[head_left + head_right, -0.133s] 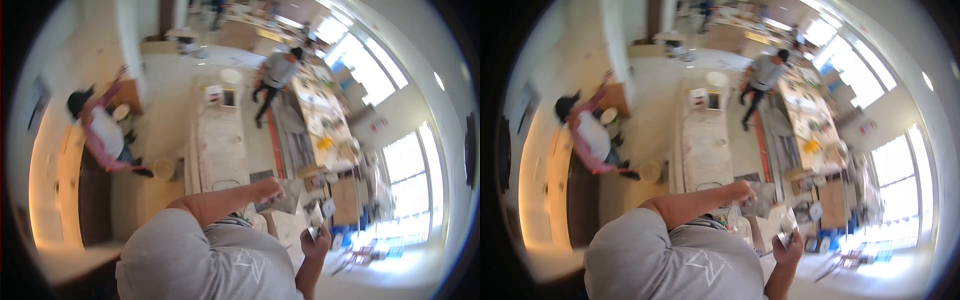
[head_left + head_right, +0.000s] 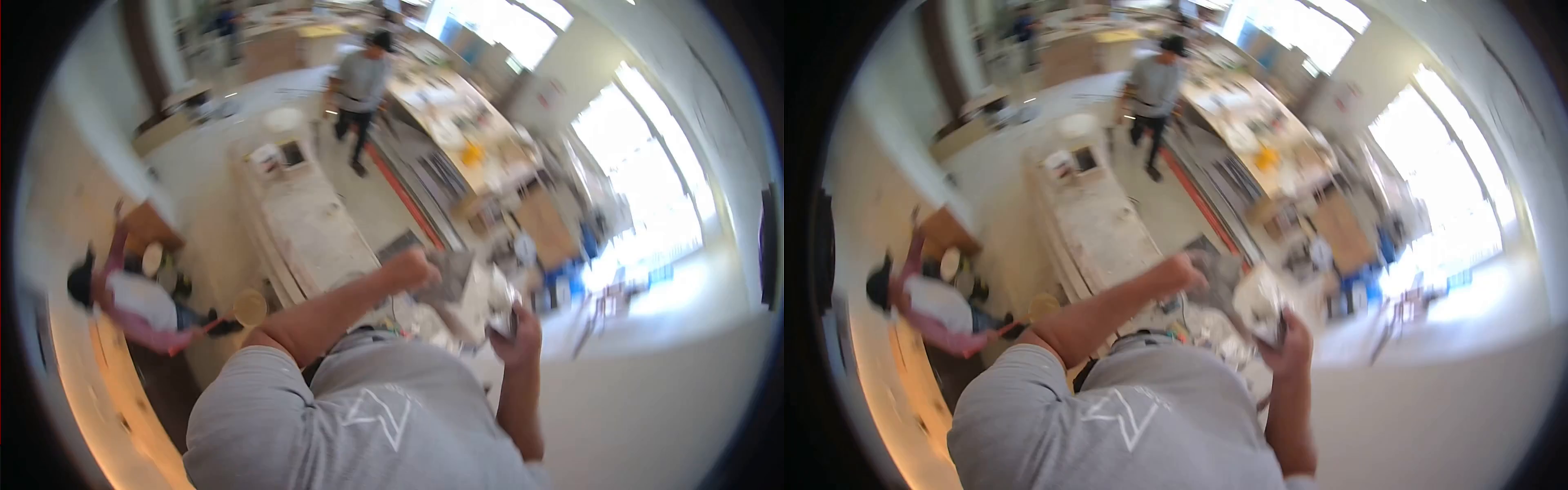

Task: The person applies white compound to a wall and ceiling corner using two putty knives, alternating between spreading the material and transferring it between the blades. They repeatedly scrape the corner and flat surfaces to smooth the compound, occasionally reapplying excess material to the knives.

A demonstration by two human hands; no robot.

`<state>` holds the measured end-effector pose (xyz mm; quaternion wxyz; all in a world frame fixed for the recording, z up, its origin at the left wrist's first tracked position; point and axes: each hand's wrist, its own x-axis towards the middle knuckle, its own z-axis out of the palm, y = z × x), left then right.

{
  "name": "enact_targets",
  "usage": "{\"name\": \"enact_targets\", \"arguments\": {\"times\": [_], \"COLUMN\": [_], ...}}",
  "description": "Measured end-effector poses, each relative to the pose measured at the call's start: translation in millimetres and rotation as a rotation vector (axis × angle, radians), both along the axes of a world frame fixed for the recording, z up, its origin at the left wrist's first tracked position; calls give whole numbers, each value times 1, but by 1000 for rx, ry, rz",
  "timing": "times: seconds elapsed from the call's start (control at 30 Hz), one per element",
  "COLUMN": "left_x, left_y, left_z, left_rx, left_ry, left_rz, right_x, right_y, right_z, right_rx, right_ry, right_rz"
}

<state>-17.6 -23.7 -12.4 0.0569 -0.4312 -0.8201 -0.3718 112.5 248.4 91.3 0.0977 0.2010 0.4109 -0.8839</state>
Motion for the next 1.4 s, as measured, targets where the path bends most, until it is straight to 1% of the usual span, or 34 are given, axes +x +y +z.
{"name": "enact_targets", "arguments": {"times": [0.03, 0.07, 0.1, 0.17, 0.23, 0.27, 0.3, 0.37, 0.43, 0.5, 0.53, 0.57, 0.6, 0.63, 0.7, 0.73, 0.77, 0.8, 0.83, 0.87, 0.9, 0.97, 1.0, 1.07, 1.13, 1.17, 1.23, 1.27, 1.33, 1.4], "left_x": [13, 27, 33, 39, 57, 67, 75, 83, 84, 86, 74, 78, 80, 76, 79, 77, 72, 80, 88, 98, 112, 145, 167, 209, 244, 261, 296, 306, 329, 348], "left_y": [40, 58, 74, 93, 117, 128, 134, 152, 172, 200, 208, 223, 236, 248, 267, 278, 290, 304, 319, 333, 346, 362, 365, 377, 391, 391, 385, 397, 408, 423], "left_z": [31, 51, 70, 88, 93, 91, 107, 110, 120, 123, 110, 110, 109, 107, 111, 110, 120, 119, 116, 128, 148, 199, 229, 277, 321, 343, 378, 391, 412, 428], "left_rx": [212, 361, 395, 376, 316, 288, 285, 238, 177, 113, 39, 18, 2, 8, 66, 145, 107, 159, 194, 276, 357, 481, 527, 810, 1080, 1162, 1197, 1273, 1324, 1381], "left_ry": [-156, -301, -294, -97, 110, 122, 107, 167, 200, 236, 215, 228, 244, 183, 9, -81, -174, -368, -575, -537, -505, -447, -423, -85, 375, 541, 677, 781, 829, 838], "left_rz": [47, 48, -10, -207, -384, -461, -523, -658, -759, -887, -995, -1085, -1129, -1196, -1212, -1236, -1206, -1154, -1095, -1110, -1119, -1107, -1091, -1122, -1064, -1000, -911, -877, -844, -810], "right_x": [14, 34, 38, 63, 98, 116, 131, 150, 163, 174, 172, 182, 184, 189, 198, 205, 208, 226, 245, 257, 268, 283, 289, 298, 305, 307, 314, 317, 319, 326], "right_y": [27, 46, 47, 63, 72, 72, 65, 59, 56, 53, 47, 52, 58, 56, 58, 56, 55, 63, 68, 69, 64, 49, 45, 33, 29, 29, 29, 33, 44, 48], "right_z": [15, 17, 2, -27, -47, -56, -35, -49, -47, -60, -73, -80, -99, -95, -99, -69, -47, -50, -67, -75, -79, -67, -73, -83, -96, -100, -109, -124, -186, -194], "right_rx": [18, 78, -44, -131, -155, -156, -147, -171, -193, -229, -254, -281, -297, -287, -281, -294, -341, -331, -331, -348, -336, -320, -355, -356, -387, -384, -380, -425, -54, 199], "right_ry": [60, 11, 28, 114, 100, 83, 25, 13, 12, -2, 4, -15, -62, -80, -141, -129, -112, -34, 34, 95, 60, -15, -34, 18, 33, 52, 81, 93, 106, 133], "right_rz": [23, -29, -70, -117, -217, -273, -325, -402, -466, -559, -614, -698, -764, -838, -958, -1051, -1127, -1168, -1200, -1226, -1251, -1295, -1312, -1315, -1327, -1318, -1294, -1288, -1234, -1162]}}
